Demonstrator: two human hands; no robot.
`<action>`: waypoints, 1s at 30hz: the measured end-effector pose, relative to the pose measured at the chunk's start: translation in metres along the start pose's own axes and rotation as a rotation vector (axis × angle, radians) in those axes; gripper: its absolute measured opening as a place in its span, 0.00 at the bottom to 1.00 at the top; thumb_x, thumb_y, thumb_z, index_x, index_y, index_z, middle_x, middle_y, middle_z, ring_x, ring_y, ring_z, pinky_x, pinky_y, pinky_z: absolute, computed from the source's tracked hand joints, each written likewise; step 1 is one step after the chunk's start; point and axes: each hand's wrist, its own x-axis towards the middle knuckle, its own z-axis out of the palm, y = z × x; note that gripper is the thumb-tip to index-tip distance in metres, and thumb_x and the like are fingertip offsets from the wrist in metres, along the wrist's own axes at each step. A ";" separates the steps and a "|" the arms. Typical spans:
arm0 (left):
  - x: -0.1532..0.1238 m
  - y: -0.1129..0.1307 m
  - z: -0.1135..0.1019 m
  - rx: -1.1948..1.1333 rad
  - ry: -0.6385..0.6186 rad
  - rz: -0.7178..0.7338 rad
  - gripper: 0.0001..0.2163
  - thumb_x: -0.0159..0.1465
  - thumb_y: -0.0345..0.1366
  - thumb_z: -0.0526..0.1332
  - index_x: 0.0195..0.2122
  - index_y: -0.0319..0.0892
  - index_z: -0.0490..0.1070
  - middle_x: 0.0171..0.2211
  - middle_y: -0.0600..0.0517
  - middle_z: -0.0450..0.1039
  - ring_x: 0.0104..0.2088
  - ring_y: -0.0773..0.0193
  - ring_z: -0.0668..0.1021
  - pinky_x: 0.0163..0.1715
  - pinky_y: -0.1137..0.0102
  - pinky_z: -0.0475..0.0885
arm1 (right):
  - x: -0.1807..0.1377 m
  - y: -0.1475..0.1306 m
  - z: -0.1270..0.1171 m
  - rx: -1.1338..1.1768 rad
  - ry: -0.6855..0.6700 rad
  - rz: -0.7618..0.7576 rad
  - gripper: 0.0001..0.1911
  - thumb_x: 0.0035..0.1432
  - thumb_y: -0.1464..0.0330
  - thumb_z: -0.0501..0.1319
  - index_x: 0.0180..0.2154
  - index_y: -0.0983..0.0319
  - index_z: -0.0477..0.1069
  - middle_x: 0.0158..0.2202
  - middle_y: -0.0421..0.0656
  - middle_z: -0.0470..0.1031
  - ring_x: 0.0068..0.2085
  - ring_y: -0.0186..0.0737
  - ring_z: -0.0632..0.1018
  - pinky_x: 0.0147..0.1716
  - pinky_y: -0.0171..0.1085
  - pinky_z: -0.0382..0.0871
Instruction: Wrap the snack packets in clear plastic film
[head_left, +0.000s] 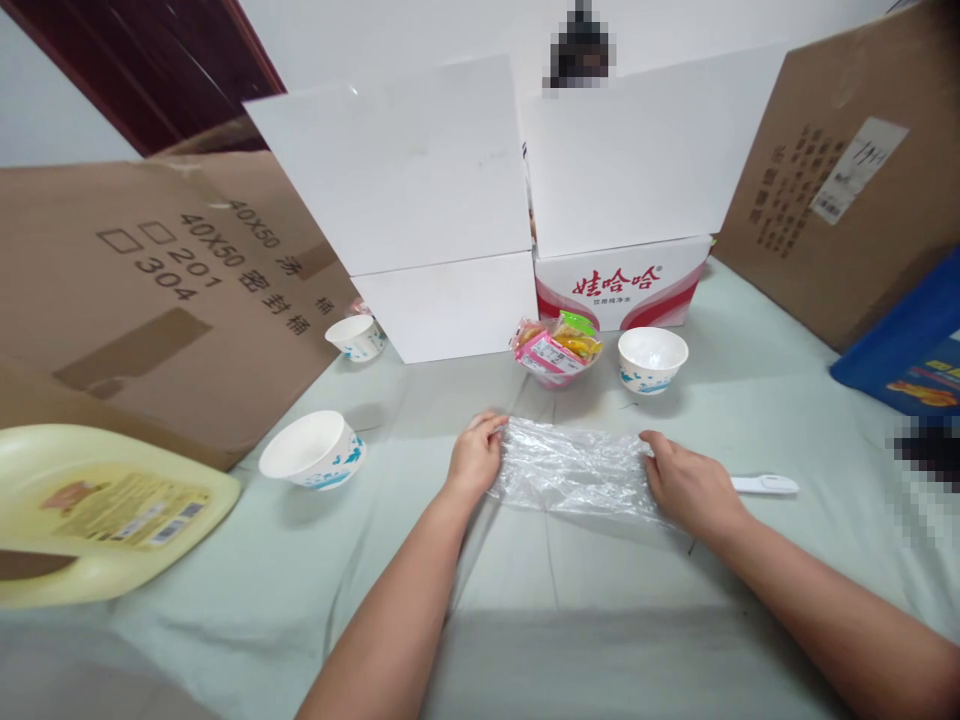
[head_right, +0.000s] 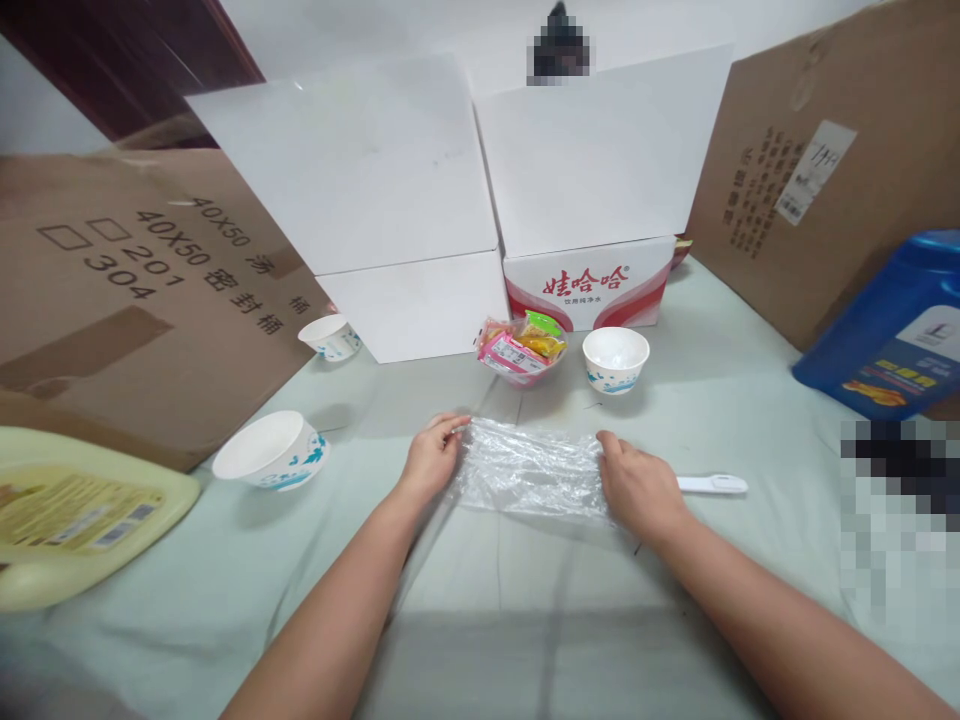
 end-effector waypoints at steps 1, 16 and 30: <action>-0.001 0.001 0.001 0.010 -0.007 0.005 0.17 0.62 0.24 0.52 0.47 0.43 0.75 0.52 0.47 0.71 0.45 0.60 0.77 0.50 0.65 0.71 | 0.000 0.000 0.000 -0.005 0.002 -0.002 0.17 0.66 0.69 0.48 0.54 0.62 0.63 0.42 0.49 0.79 0.35 0.43 0.80 0.28 0.36 0.62; -0.013 0.023 -0.017 0.364 0.121 0.121 0.15 0.62 0.28 0.55 0.48 0.44 0.74 0.54 0.43 0.68 0.51 0.51 0.72 0.54 0.59 0.66 | 0.005 0.013 -0.016 0.165 0.238 -0.255 0.13 0.65 0.69 0.51 0.44 0.63 0.73 0.43 0.50 0.76 0.45 0.45 0.75 0.44 0.41 0.69; -0.018 0.025 -0.043 0.274 -0.394 0.301 0.27 0.52 0.45 0.70 0.54 0.49 0.70 0.64 0.45 0.58 0.65 0.45 0.56 0.62 0.51 0.50 | -0.006 0.010 -0.032 0.282 -0.019 -0.568 0.25 0.61 0.56 0.59 0.55 0.62 0.68 0.58 0.54 0.67 0.60 0.53 0.65 0.56 0.52 0.61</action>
